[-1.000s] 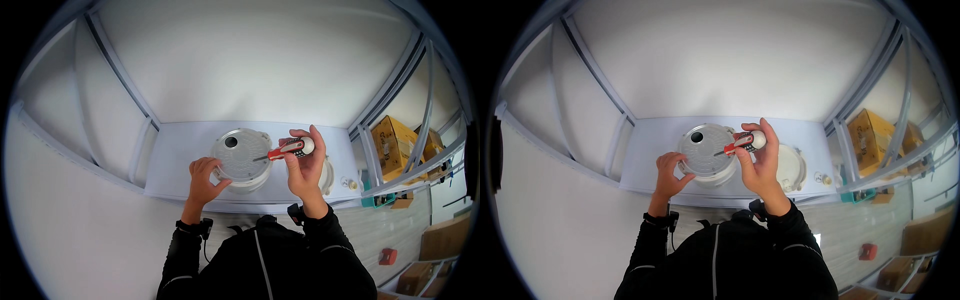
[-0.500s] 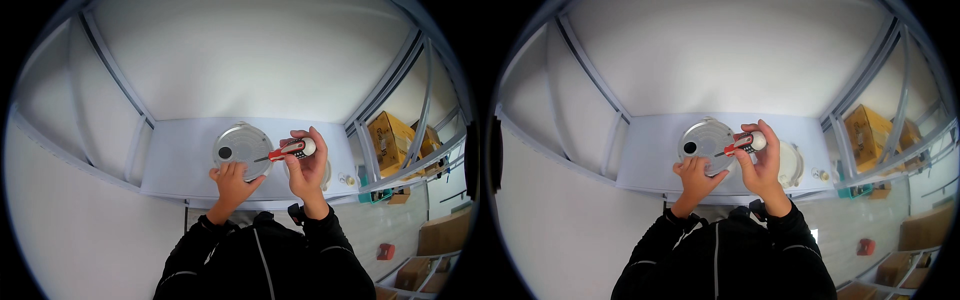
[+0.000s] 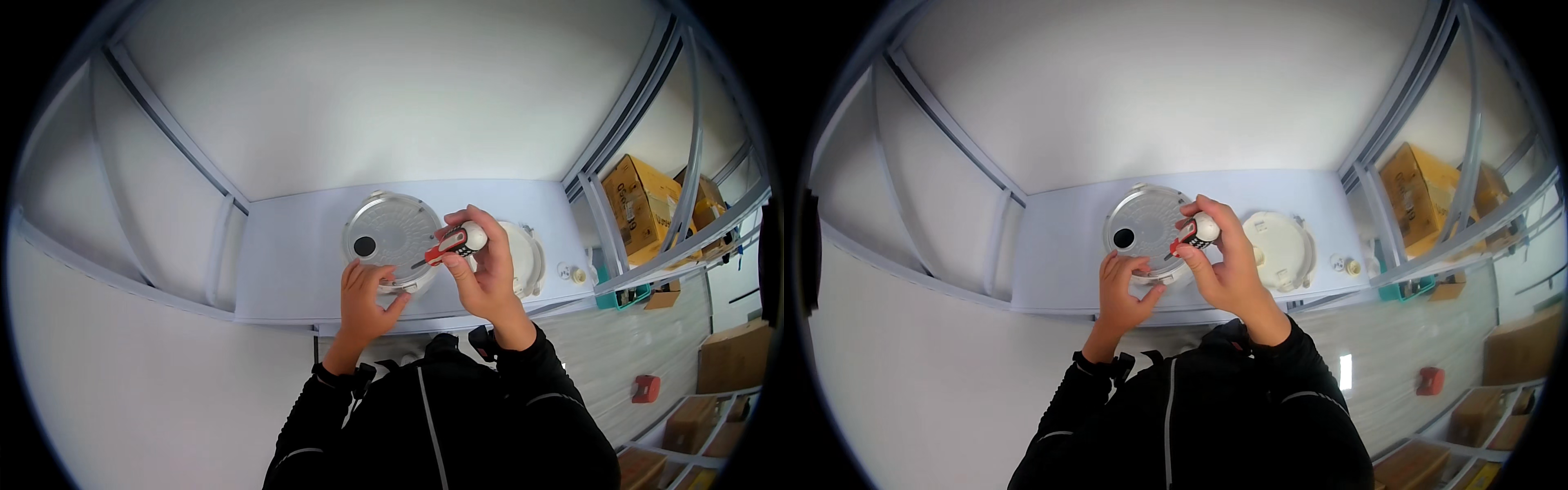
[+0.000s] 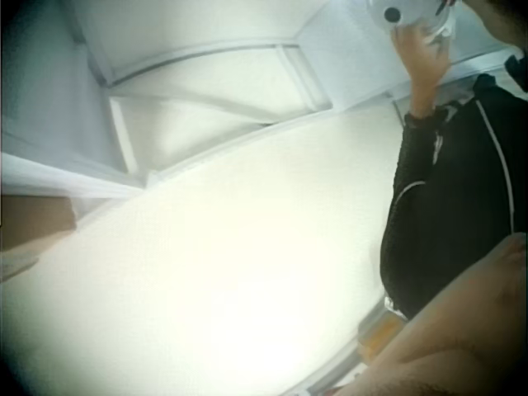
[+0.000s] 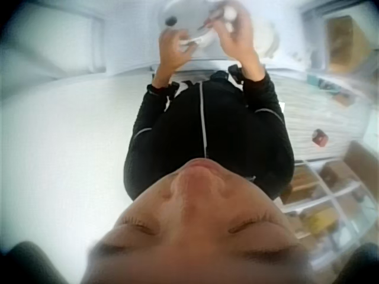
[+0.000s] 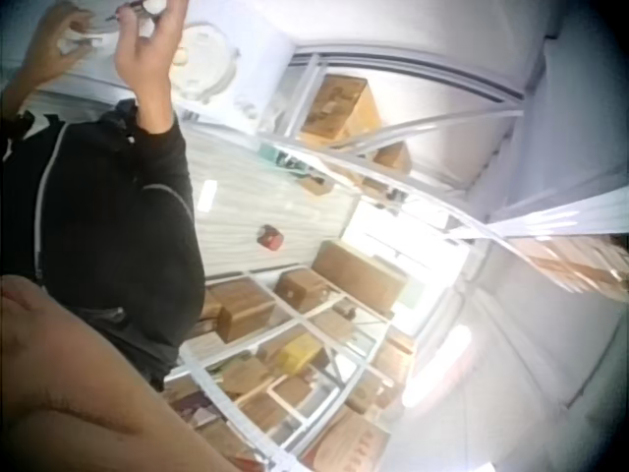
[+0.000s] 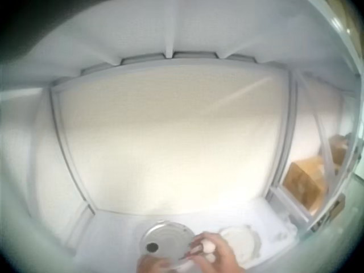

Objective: The person assembles a white rice cooker by attaching a small plastic component to the underside of the lid and then using a screwdriver to fasten screws into the lid. The person handles the lid, the cooker body, and the screwdriver throughout the process.

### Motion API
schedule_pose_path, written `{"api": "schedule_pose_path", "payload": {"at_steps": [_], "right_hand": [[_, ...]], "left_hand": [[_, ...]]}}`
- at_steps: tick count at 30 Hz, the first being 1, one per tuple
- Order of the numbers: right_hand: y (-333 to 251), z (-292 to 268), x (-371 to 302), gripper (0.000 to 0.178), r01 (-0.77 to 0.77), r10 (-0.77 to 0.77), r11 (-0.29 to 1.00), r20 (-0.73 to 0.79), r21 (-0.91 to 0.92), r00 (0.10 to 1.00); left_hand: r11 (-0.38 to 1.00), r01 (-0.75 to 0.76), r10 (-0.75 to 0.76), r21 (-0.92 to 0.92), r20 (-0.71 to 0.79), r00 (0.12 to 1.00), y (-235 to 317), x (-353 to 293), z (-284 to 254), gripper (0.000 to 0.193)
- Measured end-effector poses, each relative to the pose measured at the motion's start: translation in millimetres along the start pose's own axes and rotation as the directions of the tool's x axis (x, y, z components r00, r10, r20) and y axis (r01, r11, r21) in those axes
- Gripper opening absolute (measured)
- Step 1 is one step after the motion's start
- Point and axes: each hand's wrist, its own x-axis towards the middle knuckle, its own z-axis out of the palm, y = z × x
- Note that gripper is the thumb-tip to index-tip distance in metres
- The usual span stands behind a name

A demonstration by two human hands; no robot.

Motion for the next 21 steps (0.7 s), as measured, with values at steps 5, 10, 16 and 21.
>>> {"api": "schedule_pose_path", "payload": {"at_steps": [5,10,16,21], "right_hand": [[4.4,12.6,-3.8,0.064,-0.022,0.022,1.000,0.048,0.000,0.999],[4.9,7.0,-2.4,0.062,-0.030,0.031,0.999,0.078,-0.011,0.997],[6.6,9.6,-2.8,0.062,-0.034,0.036,0.999,0.086,-0.022,0.996],[7.5,11.2,-2.6,0.061,-0.055,0.057,0.998,0.093,-0.024,0.994]], "left_hand": [[0.998,-0.043,0.043,-0.036,-0.010,0.999,-25.4,-8.5,-0.1,0.034],[0.998,0.002,-0.003,-0.060,-0.027,1.000,-13.0,-2.1,0.6,0.027],[0.996,0.019,-0.023,-0.093,-0.041,0.999,-7.7,0.5,3.6,0.022],[0.995,0.038,-0.043,-0.090,-0.053,0.998,-3.6,-0.6,7.1,0.022]]}}
